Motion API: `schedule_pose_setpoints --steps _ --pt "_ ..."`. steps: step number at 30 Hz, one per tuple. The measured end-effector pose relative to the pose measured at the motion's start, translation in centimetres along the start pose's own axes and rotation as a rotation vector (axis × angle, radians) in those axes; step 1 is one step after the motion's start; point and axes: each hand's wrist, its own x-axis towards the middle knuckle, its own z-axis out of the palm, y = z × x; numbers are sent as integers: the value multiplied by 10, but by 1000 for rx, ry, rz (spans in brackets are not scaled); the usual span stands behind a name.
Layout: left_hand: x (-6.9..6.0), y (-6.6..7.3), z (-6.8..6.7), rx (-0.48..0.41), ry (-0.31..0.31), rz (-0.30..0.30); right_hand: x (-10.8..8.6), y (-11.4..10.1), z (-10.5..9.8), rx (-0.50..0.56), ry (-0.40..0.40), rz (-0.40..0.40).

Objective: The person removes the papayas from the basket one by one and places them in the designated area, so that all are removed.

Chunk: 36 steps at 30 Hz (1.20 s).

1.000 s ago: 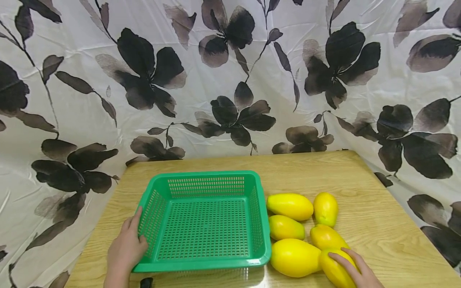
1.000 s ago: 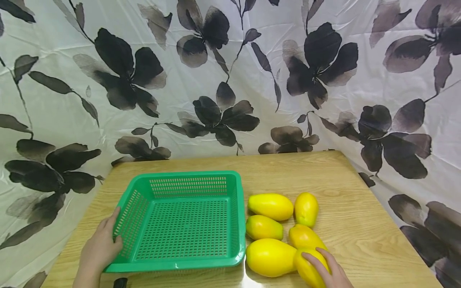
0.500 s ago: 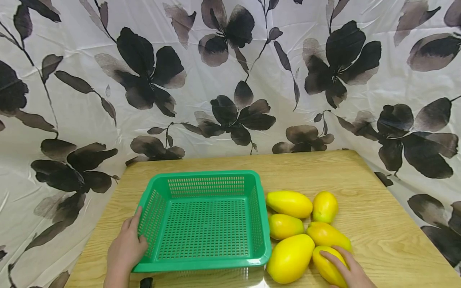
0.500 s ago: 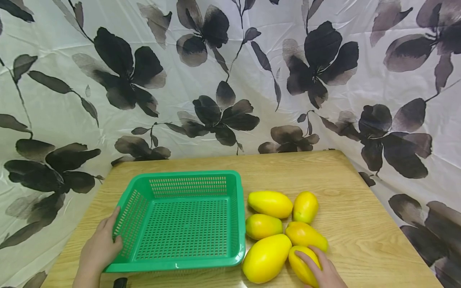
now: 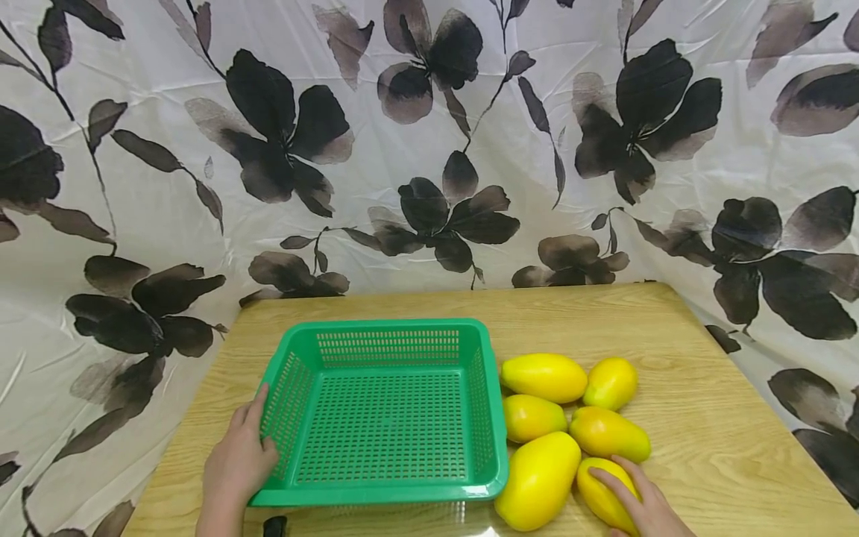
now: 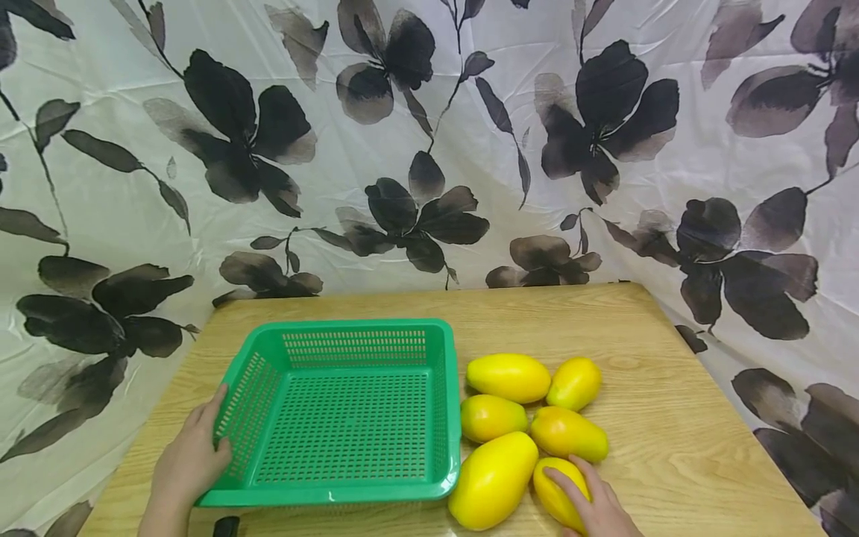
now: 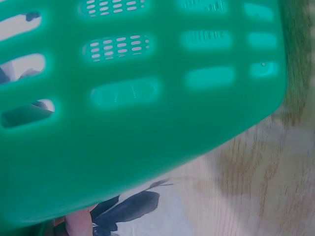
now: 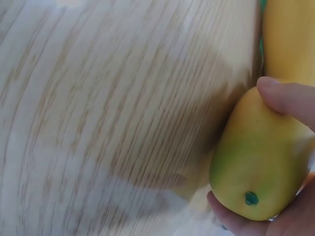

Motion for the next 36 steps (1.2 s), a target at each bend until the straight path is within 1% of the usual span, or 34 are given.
schedule_pose_setpoints --steps 4,13,18,22,25,27,31,33,36 --pt "-1 1 0 -3 1 1 -1 0 1 -17 5 15" --pt "0 3 -1 4 8 14 -5 -2 2 -45 35 8" --pt "1 3 -1 6 5 20 -5 -6 -3 -37 13 50" --pt "1 3 -1 6 7 24 -2 -10 -12 -6 -20 75" --pt "1 3 -1 -5 -2 26 1 -13 -21 -6 -33 83" --pt "2 1 -2 -7 -6 32 3 -14 -27 -31 -36 87" --pt "3 -1 -3 -2 3 57 10 -16 -40 -117 -28 68" --pt "2 -2 -4 -3 1 66 14 -17 -49 -154 -38 62" --pt "1 -3 -6 -21 -25 71 22 -20 -65 -190 -48 49"
